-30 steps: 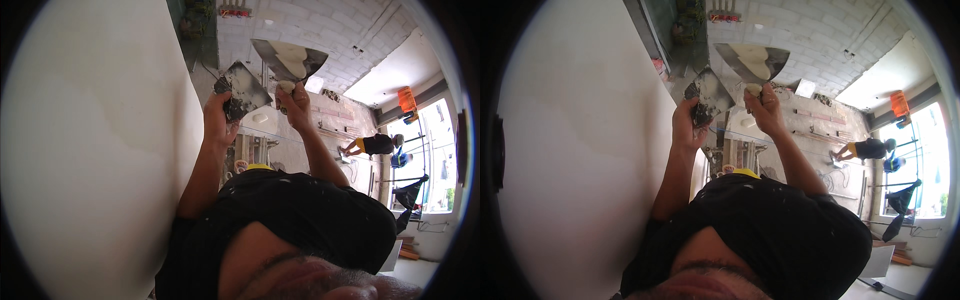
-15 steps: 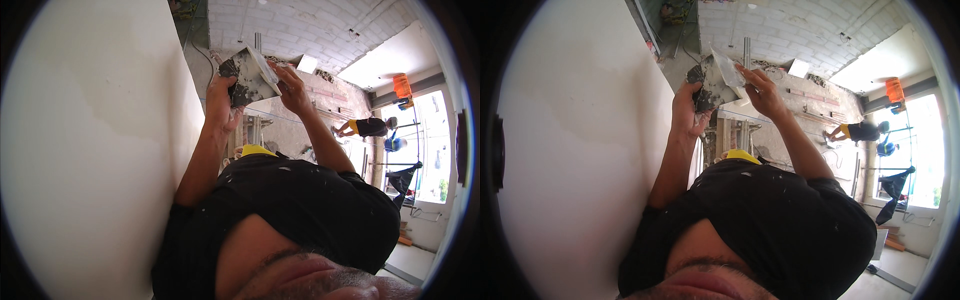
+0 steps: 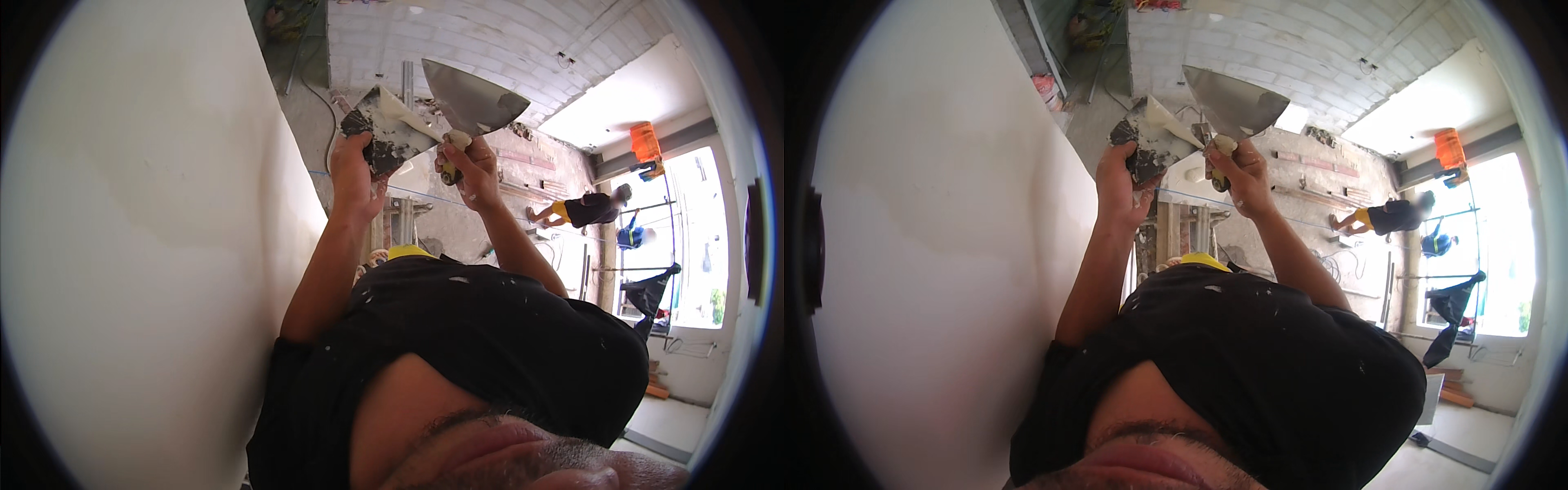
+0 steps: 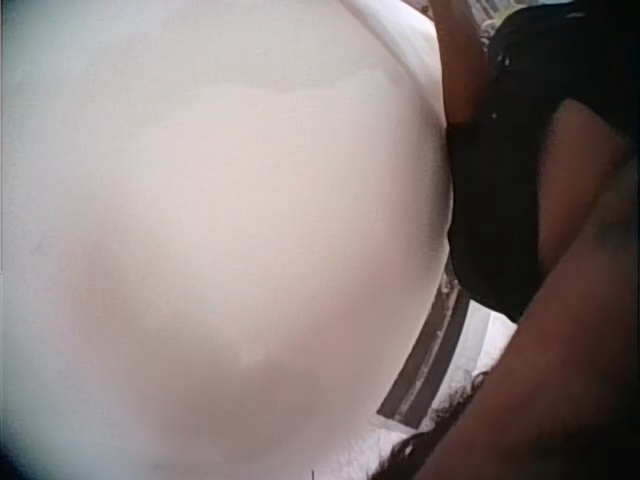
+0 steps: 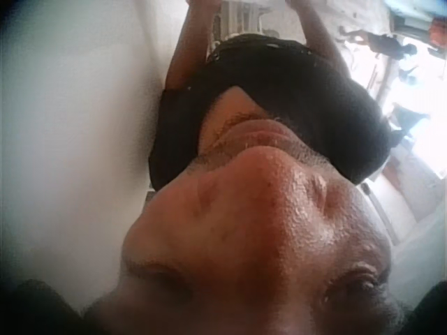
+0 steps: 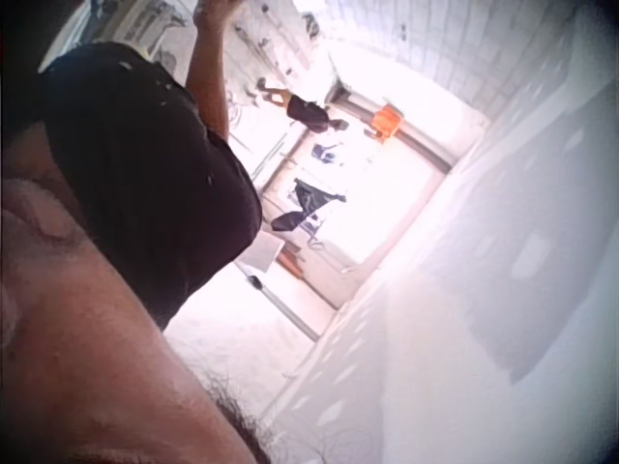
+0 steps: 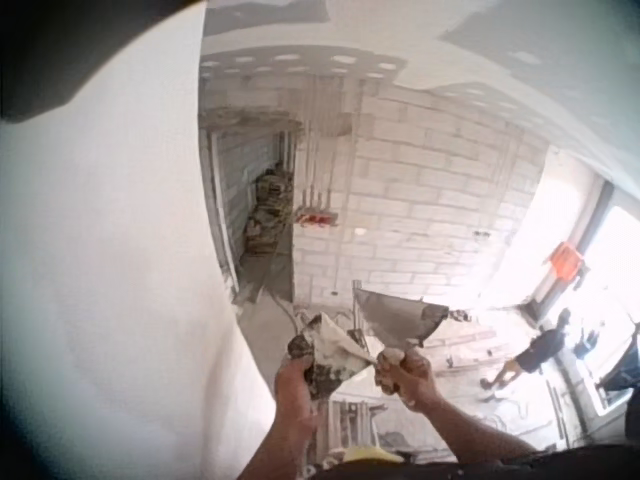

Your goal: The person applies plaster to a wall using a trowel and a hawk. They repeatedly scoop plaster from the hawk and spread it onto the wall surface, smoothing it out with the trowel. The person works on a section of the wall, ensuring an even application of the material.

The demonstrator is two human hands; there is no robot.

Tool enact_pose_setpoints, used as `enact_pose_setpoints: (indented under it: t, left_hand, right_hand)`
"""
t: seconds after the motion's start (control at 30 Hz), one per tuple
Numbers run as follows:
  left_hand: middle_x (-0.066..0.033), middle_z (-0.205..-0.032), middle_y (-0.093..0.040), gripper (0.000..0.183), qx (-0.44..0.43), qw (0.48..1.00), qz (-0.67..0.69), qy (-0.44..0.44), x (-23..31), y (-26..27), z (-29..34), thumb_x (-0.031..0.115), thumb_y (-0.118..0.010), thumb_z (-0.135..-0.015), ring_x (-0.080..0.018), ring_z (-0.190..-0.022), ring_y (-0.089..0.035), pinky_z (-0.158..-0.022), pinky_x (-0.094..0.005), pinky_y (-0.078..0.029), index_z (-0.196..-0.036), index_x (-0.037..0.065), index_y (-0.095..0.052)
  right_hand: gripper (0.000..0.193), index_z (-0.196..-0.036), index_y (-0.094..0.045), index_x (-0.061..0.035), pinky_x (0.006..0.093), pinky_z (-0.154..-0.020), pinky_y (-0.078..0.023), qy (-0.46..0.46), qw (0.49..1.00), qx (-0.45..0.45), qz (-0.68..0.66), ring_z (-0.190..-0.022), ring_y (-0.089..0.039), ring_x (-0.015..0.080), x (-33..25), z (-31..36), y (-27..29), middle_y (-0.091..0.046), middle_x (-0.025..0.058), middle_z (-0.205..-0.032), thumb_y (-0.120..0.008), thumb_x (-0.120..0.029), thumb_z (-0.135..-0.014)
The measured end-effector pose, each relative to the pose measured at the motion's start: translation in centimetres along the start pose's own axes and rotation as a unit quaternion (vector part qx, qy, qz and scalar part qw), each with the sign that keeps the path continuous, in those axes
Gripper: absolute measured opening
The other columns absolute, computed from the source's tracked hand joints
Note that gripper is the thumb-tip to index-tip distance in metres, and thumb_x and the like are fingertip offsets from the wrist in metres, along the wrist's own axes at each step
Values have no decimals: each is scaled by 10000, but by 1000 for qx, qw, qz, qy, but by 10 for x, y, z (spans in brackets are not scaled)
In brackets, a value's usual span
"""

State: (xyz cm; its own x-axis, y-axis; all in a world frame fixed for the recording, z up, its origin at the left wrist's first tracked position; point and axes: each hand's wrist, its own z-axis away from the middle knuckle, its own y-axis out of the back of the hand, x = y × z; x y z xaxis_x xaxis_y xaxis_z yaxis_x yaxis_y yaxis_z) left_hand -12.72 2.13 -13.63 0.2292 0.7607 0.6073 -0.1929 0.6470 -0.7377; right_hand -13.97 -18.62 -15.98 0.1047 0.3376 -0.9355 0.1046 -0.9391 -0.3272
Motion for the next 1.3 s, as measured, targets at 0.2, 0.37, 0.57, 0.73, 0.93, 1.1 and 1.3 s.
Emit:
enact_pose_setpoints:
  t: [0.2,0.37,0.57,0.73,0.93,1.1,1.3]
  left_hand:
    - [-99,-1076,-662,259,-39,999,19,-7,-5,9,-8,155,-512,-950,-233,-932,-696,-782,-416,-592,-1184,52,-550]
    - [-93,-1114,-654,284,-45,994,86,-52,-14,-1,-5,122,-485,-977,-226,-907,-685,-777,-385,-578,-1251,67,-531]
    - [-102,-1177,-635,298,-69,985,101,-123,-47,36,-22,70,-562,-985,-217,-1042,-656,-941,-387,-544,-1278,51,-510]
    - [-105,-1089,-657,299,-21,979,132,-152,-67,40,-37,-16,-632,-926,-207,-1029,-651,-976,-395,-526,-1212,26,-555]
    - [-63,-841,-669,131,-18,965,106,-240,-77,39,-49,-35,-640,-917,-145,-800,-652,-825,-307,-543,-1040,13,-645]
    - [-70,-848,-677,105,-75,969,-18,-237,-69,47,-35,-69,-607,-906,-146,-787,-635,-803,-274,-512,-968,-16,-672]
    - [-224,-1294,-647,467,-162,835,-344,-397,-53,35,-13,-187,-482,-796,-326,-1295,-571,-1125,-386,-390,-1209,-66,-662]
  right_hand:
    - [285,-1244,-622,-6,284,-792,-506,-17,980,-22,197,-861,-624,125,33,-14,5,-666,60,-994,-634,-84,-970]
    - [288,-1243,-588,-80,287,-730,-489,-13,925,10,380,-784,-585,135,85,-44,73,-620,65,-893,-637,-146,-967]
    - [255,-994,-533,-143,265,-430,-415,-140,985,101,-1,-524,-520,109,11,-49,117,-594,16,-786,-551,-397,-1012]
    - [338,-1155,-502,-34,230,-299,-381,-179,983,-46,18,-380,-463,104,-48,-27,109,-575,86,-708,-445,-350,-1048]
    - [319,-1173,-486,40,244,-284,-405,-271,946,-172,-51,-410,-490,109,-14,-7,99,-600,134,-827,-436,-249,-1050]
    - [327,-1167,-507,31,238,-310,-402,-287,935,-203,-44,-406,-497,106,-30,-14,76,-589,104,-797,-471,-273,-1054]
    - [318,-1253,-522,34,233,-331,-404,-270,922,-276,-23,-396,-487,85,-58,-23,78,-618,68,-816,-483,-213,-1055]
